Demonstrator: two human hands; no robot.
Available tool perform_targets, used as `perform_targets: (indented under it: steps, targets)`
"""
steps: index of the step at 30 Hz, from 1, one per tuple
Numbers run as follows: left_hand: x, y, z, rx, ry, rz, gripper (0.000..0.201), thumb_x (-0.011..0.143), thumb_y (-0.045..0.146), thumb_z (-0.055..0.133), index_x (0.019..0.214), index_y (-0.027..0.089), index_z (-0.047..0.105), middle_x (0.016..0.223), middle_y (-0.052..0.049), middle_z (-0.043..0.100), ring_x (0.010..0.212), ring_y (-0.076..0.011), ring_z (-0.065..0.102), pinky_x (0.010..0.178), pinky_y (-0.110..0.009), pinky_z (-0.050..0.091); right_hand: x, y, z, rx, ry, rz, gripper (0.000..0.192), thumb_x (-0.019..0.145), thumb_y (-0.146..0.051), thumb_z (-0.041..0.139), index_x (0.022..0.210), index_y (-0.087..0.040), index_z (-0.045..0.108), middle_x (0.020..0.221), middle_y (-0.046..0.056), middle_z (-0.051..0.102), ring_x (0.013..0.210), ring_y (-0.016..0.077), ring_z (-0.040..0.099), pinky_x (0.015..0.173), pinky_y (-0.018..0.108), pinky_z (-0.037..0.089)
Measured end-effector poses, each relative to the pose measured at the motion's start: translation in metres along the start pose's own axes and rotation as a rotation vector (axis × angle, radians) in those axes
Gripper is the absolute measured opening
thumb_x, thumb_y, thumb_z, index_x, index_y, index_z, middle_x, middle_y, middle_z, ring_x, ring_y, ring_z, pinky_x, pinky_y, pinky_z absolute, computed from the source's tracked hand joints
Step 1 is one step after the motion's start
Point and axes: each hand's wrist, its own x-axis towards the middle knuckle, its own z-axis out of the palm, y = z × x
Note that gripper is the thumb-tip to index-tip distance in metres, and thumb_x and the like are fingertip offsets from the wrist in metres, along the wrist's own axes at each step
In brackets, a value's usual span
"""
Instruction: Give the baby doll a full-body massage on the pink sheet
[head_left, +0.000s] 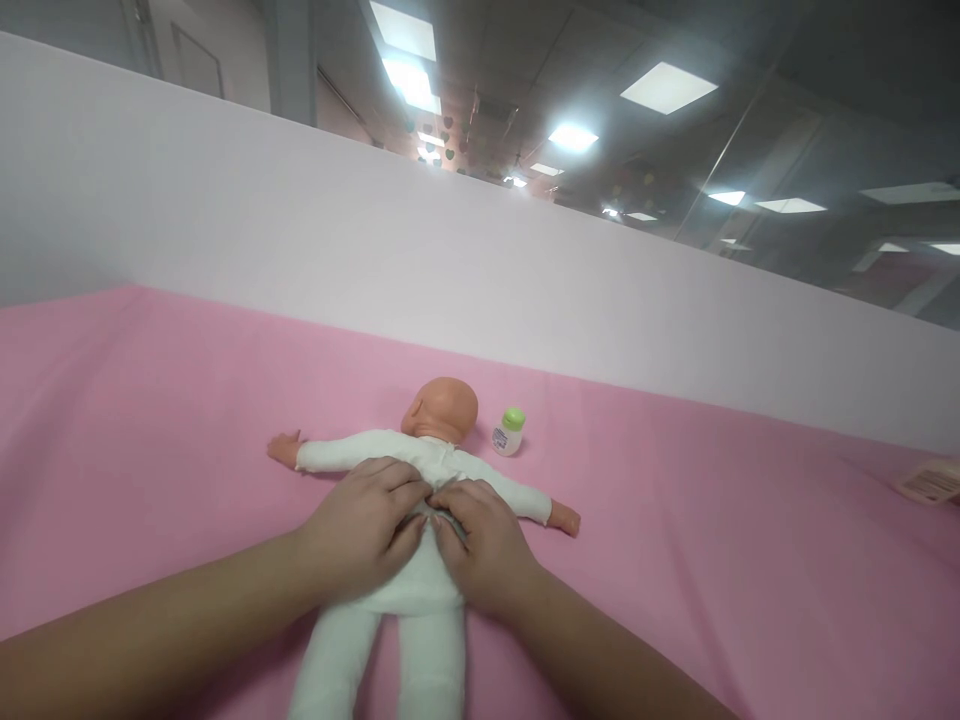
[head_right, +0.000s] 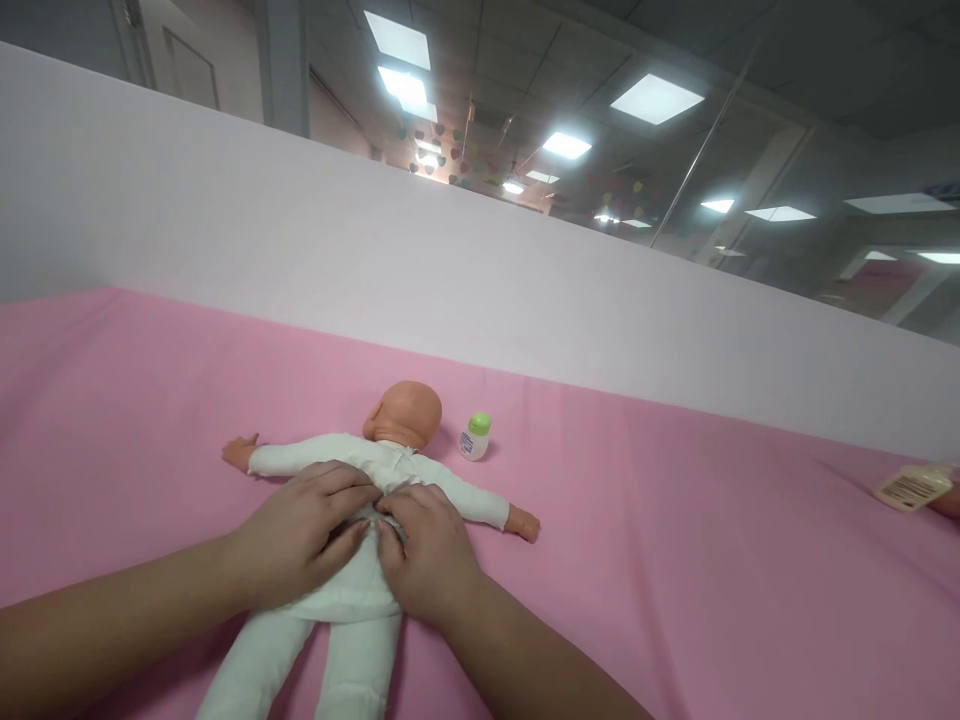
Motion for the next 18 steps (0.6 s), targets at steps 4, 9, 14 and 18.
perform_targets:
  steps: [4, 9, 14, 18]
  targets:
    - [-0.0011, 0.0011, 0.0013, 0.02, 0.052, 0.023, 0.027, 0.093, 0.022, 0.05, 0.112, 0.019, 0.069, 0.107, -0.009, 0.066, 0.101, -0.0271, 0.058, 0.092, -0.046, 0.047, -0.0012, -0.0017, -0.0007, -0.016, 0.046, -0.015, 0.022, 0.089, -0.015, 0.06, 0.109, -0.022, 0.067, 0.103, 0.006, 0.071, 0.098, 0.0234, 0.061, 0.092, 0.042, 0.052]
    - [-0.0035, -0.0002, 0.0039, 0.083, 0.131, 0.061, 0.038, 0.094, 0.024, 0.049, 0.126, 0.015, 0.064, 0.123, -0.013, 0.064, 0.112, -0.0293, 0.057, 0.099, -0.048, 0.046, -0.0022, -0.0014, 0.0001, -0.061, 0.115, -0.028, 0.036, 0.087, -0.016, 0.061, 0.123, -0.021, 0.063, 0.12, 0.009, 0.067, 0.114, 0.0272, 0.058, 0.104, 0.048, 0.049]
    - [-0.0028, -0.0035, 0.007, 0.144, 0.1, 0.045, 0.046, 0.094, 0.026, 0.05, 0.136, 0.013, 0.059, 0.14, -0.016, 0.058, 0.13, -0.0345, 0.05, 0.108, -0.054, 0.042, -0.0057, 0.002, 0.003, -0.108, 0.082, 0.008, 0.047, 0.09, -0.02, 0.059, 0.137, -0.018, 0.055, 0.136, 0.014, 0.06, 0.129, 0.0298, 0.052, 0.112, 0.053, 0.044]
    - [0.0011, -0.0017, 0.005, 0.085, -0.004, -0.023, 0.037, 0.092, 0.025, 0.051, 0.125, 0.016, 0.066, 0.127, -0.013, 0.067, 0.118, -0.032, 0.058, 0.104, -0.052, 0.046, -0.0063, 0.0033, 0.004, -0.093, -0.015, 0.036, 0.045, 0.093, -0.021, 0.055, 0.137, -0.017, 0.055, 0.134, 0.013, 0.064, 0.125, 0.0286, 0.057, 0.111, 0.052, 0.047]
